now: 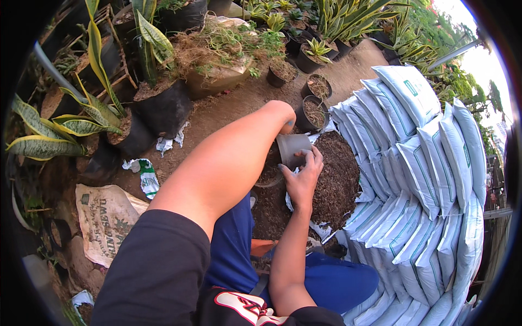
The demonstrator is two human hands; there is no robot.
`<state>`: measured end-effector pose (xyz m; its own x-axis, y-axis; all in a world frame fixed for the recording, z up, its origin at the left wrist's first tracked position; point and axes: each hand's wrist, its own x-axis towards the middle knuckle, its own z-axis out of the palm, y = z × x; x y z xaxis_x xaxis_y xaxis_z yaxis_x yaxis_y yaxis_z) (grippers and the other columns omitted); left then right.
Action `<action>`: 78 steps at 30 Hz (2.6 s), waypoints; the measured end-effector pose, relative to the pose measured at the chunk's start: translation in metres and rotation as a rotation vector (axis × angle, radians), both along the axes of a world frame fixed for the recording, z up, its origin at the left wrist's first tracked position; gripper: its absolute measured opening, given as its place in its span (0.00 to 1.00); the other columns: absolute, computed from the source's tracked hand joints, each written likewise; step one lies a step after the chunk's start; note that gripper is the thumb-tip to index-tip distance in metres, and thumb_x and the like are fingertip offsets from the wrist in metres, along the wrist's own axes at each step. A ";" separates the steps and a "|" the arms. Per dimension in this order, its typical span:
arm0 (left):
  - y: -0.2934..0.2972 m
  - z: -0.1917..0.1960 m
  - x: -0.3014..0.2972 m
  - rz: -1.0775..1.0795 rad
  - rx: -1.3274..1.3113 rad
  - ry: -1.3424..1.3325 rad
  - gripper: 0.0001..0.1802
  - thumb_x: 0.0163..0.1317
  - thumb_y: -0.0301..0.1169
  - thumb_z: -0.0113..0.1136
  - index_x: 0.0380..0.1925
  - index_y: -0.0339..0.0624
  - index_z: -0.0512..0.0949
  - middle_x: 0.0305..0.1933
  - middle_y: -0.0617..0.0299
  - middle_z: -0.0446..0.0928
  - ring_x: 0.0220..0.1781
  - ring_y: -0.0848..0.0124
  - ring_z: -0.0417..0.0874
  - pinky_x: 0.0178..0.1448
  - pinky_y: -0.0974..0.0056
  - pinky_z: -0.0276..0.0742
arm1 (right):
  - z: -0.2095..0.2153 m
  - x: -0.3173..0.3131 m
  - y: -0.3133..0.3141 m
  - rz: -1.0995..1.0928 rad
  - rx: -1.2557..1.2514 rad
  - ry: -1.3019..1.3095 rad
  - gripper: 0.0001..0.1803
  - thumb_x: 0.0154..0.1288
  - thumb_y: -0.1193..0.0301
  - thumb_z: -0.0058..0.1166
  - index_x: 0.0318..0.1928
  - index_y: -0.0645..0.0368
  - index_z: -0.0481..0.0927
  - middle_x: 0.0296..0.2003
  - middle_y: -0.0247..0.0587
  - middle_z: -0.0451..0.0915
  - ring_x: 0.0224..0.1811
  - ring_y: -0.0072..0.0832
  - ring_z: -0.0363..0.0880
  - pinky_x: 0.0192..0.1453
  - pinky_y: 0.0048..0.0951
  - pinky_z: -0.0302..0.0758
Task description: The person fills several small black plastic pots with soil from a large open bag, using another small pot as a scoop to transfer the soil.
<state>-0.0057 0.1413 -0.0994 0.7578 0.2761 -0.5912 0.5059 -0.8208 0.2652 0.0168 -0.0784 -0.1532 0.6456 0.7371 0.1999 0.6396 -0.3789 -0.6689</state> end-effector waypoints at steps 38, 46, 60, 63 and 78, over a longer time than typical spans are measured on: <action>-0.022 -0.122 -0.021 -0.274 0.114 0.288 0.07 0.42 0.27 0.62 0.22 0.44 0.88 0.27 0.51 0.83 0.30 0.61 0.85 0.37 0.51 0.79 | 0.023 0.020 -0.056 -0.090 0.190 0.217 0.27 0.42 0.72 0.76 0.45 0.57 0.77 0.70 0.54 0.68 0.70 0.50 0.68 0.69 0.45 0.69; -0.068 -0.071 0.061 -0.269 0.094 0.271 0.13 0.53 0.34 0.69 0.40 0.51 0.89 0.42 0.54 0.88 0.43 0.61 0.89 0.54 0.53 0.81 | 0.049 0.027 -0.076 -0.133 0.087 -0.009 0.26 0.44 0.71 0.78 0.42 0.57 0.76 0.68 0.54 0.68 0.70 0.54 0.67 0.72 0.48 0.66; -0.200 -0.017 0.127 -0.476 0.058 -0.130 0.16 0.43 0.23 0.66 0.36 0.36 0.89 0.45 0.46 0.87 0.48 0.54 0.90 0.47 0.50 0.86 | 0.167 0.048 -0.192 -0.580 -0.247 -0.152 0.30 0.53 0.57 0.76 0.48 0.61 0.75 0.50 0.55 0.76 0.55 0.48 0.76 0.61 0.43 0.73; -0.220 -0.017 0.134 -0.501 0.083 -0.125 0.21 0.44 0.23 0.69 0.43 0.45 0.89 0.52 0.53 0.87 0.55 0.57 0.89 0.54 0.49 0.84 | 0.168 0.044 -0.197 -0.601 -0.272 -0.168 0.31 0.52 0.57 0.76 0.48 0.61 0.75 0.52 0.56 0.75 0.57 0.49 0.76 0.62 0.43 0.74; -0.214 -0.059 0.128 -0.675 0.039 0.018 0.31 0.45 0.20 0.58 0.56 0.41 0.80 0.51 0.37 0.84 0.55 0.45 0.86 0.53 0.48 0.85 | 0.035 0.102 -0.238 -0.715 -0.372 0.380 0.49 0.56 0.51 0.72 0.69 0.66 0.64 0.64 0.68 0.71 0.67 0.57 0.73 0.68 0.49 0.74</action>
<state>0.1223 -0.0728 -0.1582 0.7614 -0.2333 -0.6049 -0.1172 -0.9672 0.2255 0.1193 -0.3160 -0.1179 0.9500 0.1064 -0.2936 -0.0736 -0.8374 -0.5417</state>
